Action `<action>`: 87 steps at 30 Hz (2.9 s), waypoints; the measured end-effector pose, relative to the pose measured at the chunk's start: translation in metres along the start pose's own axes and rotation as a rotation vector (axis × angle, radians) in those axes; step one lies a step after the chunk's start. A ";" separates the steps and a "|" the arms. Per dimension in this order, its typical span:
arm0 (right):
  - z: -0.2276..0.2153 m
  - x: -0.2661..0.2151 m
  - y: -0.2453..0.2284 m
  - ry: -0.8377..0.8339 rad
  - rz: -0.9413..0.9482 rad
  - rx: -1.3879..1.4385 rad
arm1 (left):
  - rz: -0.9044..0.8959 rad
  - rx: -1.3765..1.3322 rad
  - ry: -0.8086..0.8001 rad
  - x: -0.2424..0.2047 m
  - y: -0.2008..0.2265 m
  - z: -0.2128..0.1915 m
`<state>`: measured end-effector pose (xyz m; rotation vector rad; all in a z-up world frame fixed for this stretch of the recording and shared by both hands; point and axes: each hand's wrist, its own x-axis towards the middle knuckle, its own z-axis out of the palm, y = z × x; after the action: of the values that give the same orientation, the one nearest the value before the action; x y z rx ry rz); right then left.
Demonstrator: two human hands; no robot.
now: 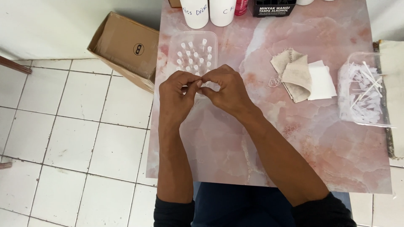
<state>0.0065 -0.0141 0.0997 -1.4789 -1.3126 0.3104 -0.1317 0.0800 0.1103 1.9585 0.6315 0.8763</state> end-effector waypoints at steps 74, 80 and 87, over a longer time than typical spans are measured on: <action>-0.420 -0.249 0.069 0.357 0.740 -0.927 | 0.564 0.264 -0.493 -0.059 0.156 0.497; -0.429 -0.237 0.075 0.143 0.879 -0.972 | 0.542 0.336 -0.465 -0.061 0.158 0.497; -0.430 -0.227 0.076 0.017 0.952 -1.050 | 0.526 0.337 -0.488 -0.061 0.153 0.501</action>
<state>0.2931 -0.4140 0.1040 -2.9562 -0.6253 0.1935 0.2332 -0.2933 0.0377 2.5863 -0.0374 0.5686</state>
